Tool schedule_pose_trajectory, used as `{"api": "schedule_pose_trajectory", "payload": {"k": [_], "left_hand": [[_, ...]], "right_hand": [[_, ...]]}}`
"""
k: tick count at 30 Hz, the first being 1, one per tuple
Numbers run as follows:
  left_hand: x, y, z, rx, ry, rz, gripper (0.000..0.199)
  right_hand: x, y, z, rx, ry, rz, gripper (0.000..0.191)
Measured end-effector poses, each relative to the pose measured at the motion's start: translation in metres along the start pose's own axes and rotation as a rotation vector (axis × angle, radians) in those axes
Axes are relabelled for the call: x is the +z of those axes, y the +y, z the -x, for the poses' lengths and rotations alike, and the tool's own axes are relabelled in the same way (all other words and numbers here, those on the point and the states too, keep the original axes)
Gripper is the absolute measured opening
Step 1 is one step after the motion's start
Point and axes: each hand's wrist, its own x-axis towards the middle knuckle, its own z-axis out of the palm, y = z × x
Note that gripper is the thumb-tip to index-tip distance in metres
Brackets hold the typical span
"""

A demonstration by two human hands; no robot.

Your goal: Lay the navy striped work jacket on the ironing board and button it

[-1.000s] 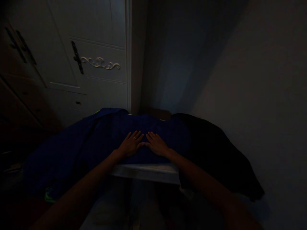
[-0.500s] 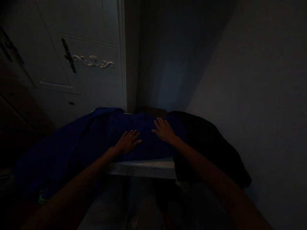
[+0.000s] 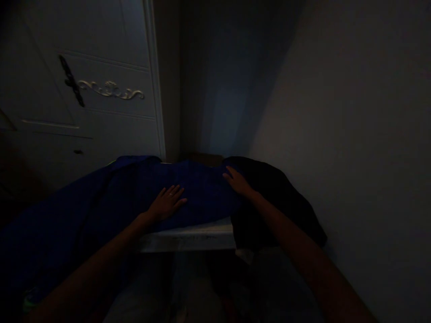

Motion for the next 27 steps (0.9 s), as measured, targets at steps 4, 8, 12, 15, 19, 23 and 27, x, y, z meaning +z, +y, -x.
{"api": "schedule_pose_trajectory", "payload": {"k": [4,8,12,15,19,23,27], "left_hand": [[0.0,0.0,0.0,-0.001,-0.006,-0.012,0.075],[-0.002,0.002,0.001,0.002,-0.002,-0.031,0.075],[-0.003,0.003,0.001,-0.003,-0.006,-0.038,0.075],[-0.003,0.003,0.001,-0.006,-0.012,-0.034,0.075],[-0.004,0.003,0.002,0.003,-0.006,-0.03,0.075],[-0.004,0.003,0.002,0.007,0.006,-0.048,0.073],[-0.002,0.003,0.001,-0.004,-0.003,-0.062,0.073]], "right_hand": [[-0.059,0.022,0.017,0.159,0.052,0.105,0.038],[-0.092,0.043,0.046,0.255,-0.325,0.038,0.029],[-0.09,0.045,0.064,0.161,-0.516,-0.162,0.037],[-0.08,0.041,0.066,0.067,-0.448,-0.135,0.046],[-0.068,0.039,0.06,-0.087,-0.314,-0.165,0.055],[-0.063,0.036,0.055,-0.172,-0.187,-0.216,0.04],[-0.067,0.027,0.052,-0.154,-0.058,-0.328,0.034]]}}
